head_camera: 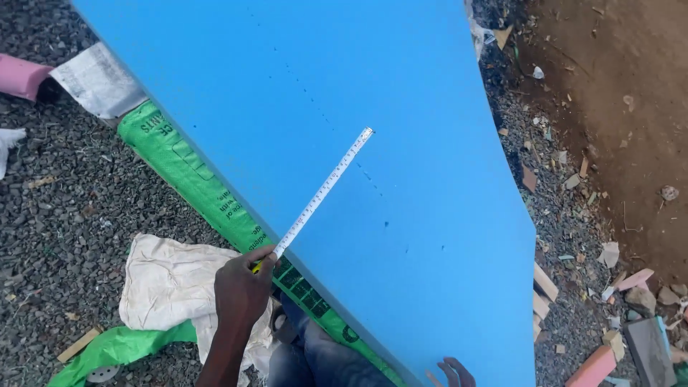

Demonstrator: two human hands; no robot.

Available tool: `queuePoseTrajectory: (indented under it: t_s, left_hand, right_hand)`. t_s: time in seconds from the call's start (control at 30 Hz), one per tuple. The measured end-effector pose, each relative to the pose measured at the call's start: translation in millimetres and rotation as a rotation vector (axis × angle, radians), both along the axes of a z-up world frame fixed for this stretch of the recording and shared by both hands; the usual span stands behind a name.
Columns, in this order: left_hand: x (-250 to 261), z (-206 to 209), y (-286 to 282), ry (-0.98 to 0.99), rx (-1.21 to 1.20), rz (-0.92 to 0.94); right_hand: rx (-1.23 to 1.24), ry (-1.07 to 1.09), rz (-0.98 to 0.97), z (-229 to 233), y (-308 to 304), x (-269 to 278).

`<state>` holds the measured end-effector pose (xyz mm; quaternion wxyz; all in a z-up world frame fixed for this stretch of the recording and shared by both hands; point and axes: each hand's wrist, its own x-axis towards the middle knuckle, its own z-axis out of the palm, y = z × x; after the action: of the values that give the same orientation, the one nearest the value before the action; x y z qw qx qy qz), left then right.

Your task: The person measures a large blue foam sheet using a tape measure and marks it with a pencil. Then, the person cuts the foam sheet along the marked line using a knife, separating it into two pieces.

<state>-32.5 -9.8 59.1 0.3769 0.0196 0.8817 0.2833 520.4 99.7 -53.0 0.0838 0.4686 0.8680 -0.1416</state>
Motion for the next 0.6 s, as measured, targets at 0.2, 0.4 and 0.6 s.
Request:
queuePoseTrajectory:
  t_s: [0.2, 0.4, 0.6]
  left_hand:
    - [-3, 42, -20, -0.002, -0.018, -0.044]
    - [-2, 61, -84, -0.024, -0.088, 0.071]
    - [3, 80, -150, -0.035, -0.048, 0.225]
  right_hand:
    - [0.028, -0.306, 0.171, 46, -5, -173]
    - [0.059, -0.27, 0.312, -1, 23, -163]
    - [-0.063, -0.202, 0.422, 79, 75, -162]
